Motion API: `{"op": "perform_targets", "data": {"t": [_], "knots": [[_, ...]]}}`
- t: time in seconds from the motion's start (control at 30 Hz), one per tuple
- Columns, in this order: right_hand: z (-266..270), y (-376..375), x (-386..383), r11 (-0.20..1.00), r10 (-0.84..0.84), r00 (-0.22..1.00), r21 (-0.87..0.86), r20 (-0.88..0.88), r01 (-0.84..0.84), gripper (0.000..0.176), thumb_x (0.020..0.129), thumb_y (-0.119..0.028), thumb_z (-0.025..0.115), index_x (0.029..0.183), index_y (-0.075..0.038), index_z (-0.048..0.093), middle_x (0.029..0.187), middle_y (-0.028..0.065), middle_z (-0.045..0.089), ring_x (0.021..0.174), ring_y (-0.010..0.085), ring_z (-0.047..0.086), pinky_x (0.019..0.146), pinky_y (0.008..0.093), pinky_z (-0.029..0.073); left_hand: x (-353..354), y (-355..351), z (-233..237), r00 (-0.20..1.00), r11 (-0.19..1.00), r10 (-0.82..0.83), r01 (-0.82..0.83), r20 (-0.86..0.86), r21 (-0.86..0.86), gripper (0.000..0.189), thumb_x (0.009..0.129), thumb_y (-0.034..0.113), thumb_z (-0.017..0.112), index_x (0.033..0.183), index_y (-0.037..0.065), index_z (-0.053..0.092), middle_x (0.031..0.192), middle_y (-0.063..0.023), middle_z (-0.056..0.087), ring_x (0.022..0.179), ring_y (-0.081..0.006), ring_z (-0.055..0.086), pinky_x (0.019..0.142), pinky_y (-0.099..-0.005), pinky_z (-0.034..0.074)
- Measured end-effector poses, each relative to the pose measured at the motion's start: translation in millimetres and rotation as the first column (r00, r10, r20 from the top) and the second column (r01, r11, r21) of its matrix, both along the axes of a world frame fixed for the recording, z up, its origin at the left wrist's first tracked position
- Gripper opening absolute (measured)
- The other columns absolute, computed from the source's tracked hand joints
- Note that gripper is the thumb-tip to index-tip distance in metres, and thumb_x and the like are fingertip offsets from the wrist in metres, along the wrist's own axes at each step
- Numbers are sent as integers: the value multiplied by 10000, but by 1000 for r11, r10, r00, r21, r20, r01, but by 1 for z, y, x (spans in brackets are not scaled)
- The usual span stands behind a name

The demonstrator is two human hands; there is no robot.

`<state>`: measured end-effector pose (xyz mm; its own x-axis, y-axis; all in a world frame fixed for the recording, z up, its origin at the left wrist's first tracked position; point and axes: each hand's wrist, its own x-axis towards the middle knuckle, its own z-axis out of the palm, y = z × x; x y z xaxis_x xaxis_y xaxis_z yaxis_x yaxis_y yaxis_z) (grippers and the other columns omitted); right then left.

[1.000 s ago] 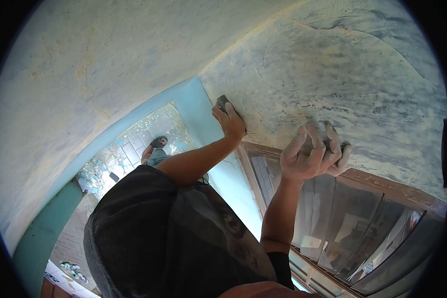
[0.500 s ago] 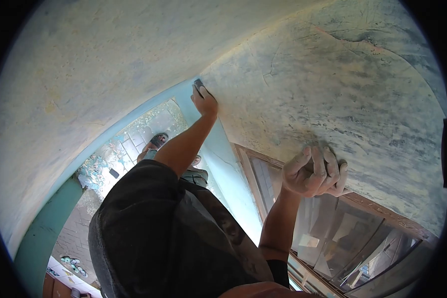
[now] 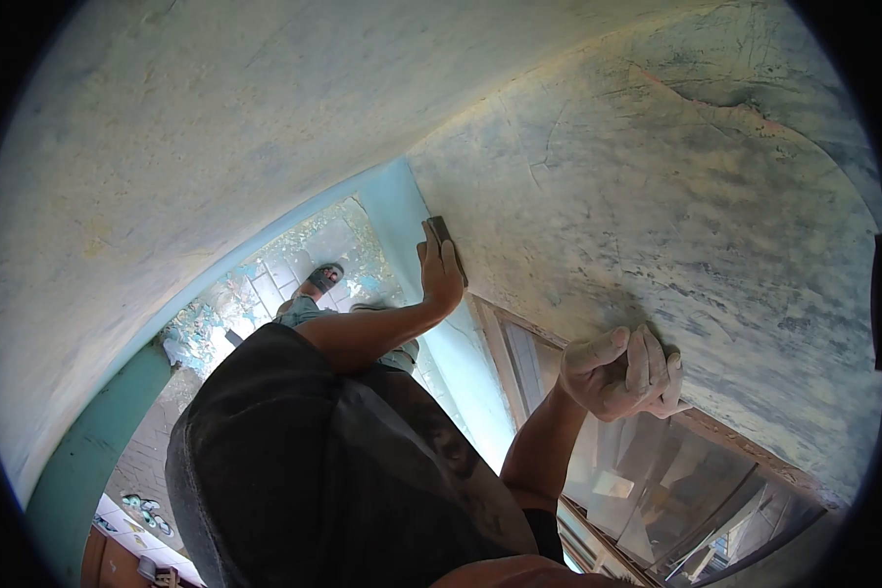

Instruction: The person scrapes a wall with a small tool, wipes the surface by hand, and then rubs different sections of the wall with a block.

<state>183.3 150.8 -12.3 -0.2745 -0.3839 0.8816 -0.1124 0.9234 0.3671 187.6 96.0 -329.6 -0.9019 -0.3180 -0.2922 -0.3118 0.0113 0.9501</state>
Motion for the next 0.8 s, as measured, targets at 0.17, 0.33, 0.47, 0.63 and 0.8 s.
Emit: {"op": "perform_targets", "data": {"t": [0.17, 0.33, 0.47, 0.63, 0.8], "knots": [[3, 2, 5, 1000, 1, 998, 30, 62, -3, 124, 962, -228, 689, 921, -114, 659, 773, 7, 681, 992, 208, 546, 967, 400, 414, -93, -29, -26, 979, 981, 178, -184, 97, 59, 613, 1077, 276, 413, 1560, -81, 289, 1246, -260, 494, 1142, -416, 509, 1057, -445, 390], [-9, 7, 2, 995, 48, 999, -87, 6, -47, 78, 918, -202, 706, 938, -131, 681, 771, 23, 679, 1129, 256, 539, 1045, 442, 373, -37, -21, 10, 999, 999, 27, -27, 46, 18, 632, 1071, 284, 408, 1562, -90, 271, 1250, -264, 491, 1156, -423, 503, 1051, -449, 395], [-4, 3, 5, 998, 33, 999, -51, 22, -32, 84, 913, -204, 708, 928, -125, 682, 766, 24, 679, 1112, 249, 553, 1042, 444, 372, -123, -47, -9, 964, 969, 246, -248, 98, 10, 623, 1072, 293, 402, 1553, -88, 290, 1264, -298, 479, 1155, -438, 504, 1042, -471, 385], [-11, 6, -2, 994, 46, 997, -97, -59, -51, 90, 908, -208, 713, 904, -129, 669, 754, 16, 675, 1097, 241, 555, 1027, 448, 367, 5, -5, 31, 995, 995, -86, 84, 43, 53, 653, 1077, 282, 393, 1576, -95, 203, 1280, -299, 459, 1199, -459, 468, 1078, -475, 364], [1, -3, -2, 1000, 30, 1000, 4, 1, -30, 130, 968, -207, 692, 935, -87, 653, 757, 3, 674, 960, 219, 563, 944, 383, 422, -87, -23, -12, 966, 971, 215, -228, 145, 75, 646, 1086, 315, 358, 1579, -79, 217, 1293, -306, 458, 1185, -450, 481, 1072, -466, 373]]}}
